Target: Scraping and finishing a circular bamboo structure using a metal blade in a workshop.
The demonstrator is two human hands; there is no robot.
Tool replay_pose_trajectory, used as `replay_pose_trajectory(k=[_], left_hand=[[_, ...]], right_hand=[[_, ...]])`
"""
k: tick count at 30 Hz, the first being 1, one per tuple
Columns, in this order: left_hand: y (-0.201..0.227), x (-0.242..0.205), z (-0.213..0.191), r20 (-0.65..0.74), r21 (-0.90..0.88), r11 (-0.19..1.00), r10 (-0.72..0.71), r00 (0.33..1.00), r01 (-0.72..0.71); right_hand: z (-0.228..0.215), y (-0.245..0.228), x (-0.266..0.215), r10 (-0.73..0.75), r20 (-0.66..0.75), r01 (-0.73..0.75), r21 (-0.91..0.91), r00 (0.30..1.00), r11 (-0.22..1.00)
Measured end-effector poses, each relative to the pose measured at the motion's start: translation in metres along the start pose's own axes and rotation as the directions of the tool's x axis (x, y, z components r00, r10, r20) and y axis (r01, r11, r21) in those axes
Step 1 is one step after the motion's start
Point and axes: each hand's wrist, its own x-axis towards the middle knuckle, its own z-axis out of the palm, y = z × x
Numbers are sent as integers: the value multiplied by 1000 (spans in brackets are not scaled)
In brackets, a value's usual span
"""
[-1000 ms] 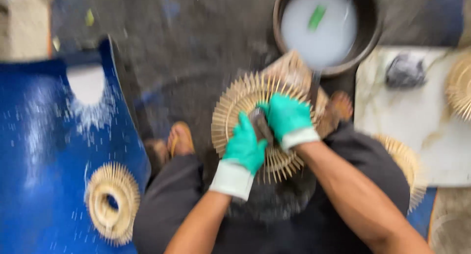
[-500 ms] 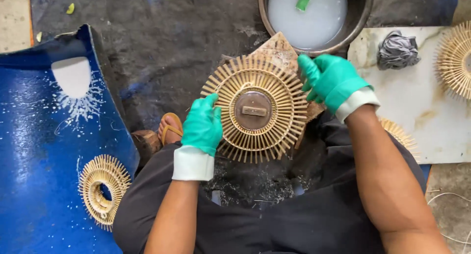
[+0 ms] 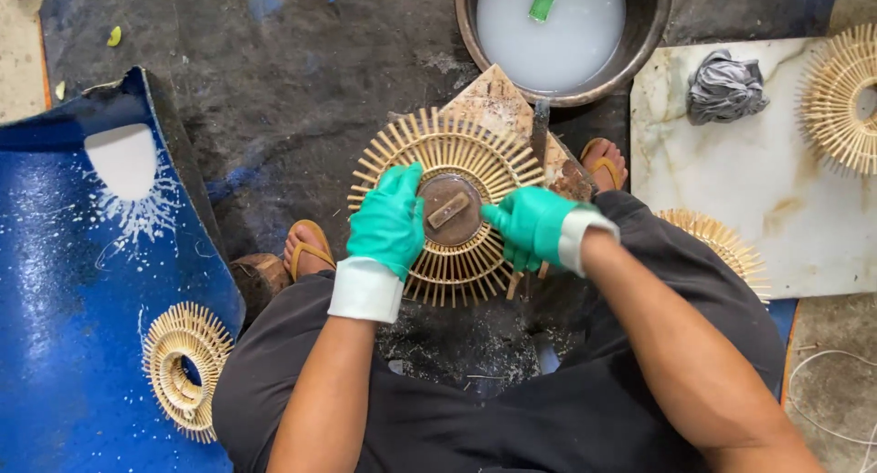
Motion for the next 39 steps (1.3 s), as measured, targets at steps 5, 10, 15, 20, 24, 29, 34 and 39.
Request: replay_pose_trajectory(k=[5,10,15,20,24,29,34,39], left_hand=[[15,-7,-3,46,84,989,-123,991,119],[37,-17,4,-3,165,963,215,977,-212],[42,-23,21,76,304,943,117,990,-134],[28,-18,43,76,370,921,98,992,-119],[38,-22,40,64,406,910,70,996,-89],[44,-12,34,113,403,914,4,994,-49],[37,-12,32,153,408,910,17,988,-79],[44,-13,24,268,379,925,-101,958,-9]], right_hand=[[-48,18,-14,0,-314,61,187,949,980],[-56,67,-1,49,-532,2,95,846,996],[10,145,79,-12,-429,-105,-248,903,963],[59,168,133,-38,-546,-58,-158,837,986],[70,166,114,-51,-628,-6,-88,776,996],[80,188,151,-93,-688,46,-85,720,995],[56,199,157,-314,-456,298,-109,833,948],[36,201,112,-64,-206,194,710,977,677]])
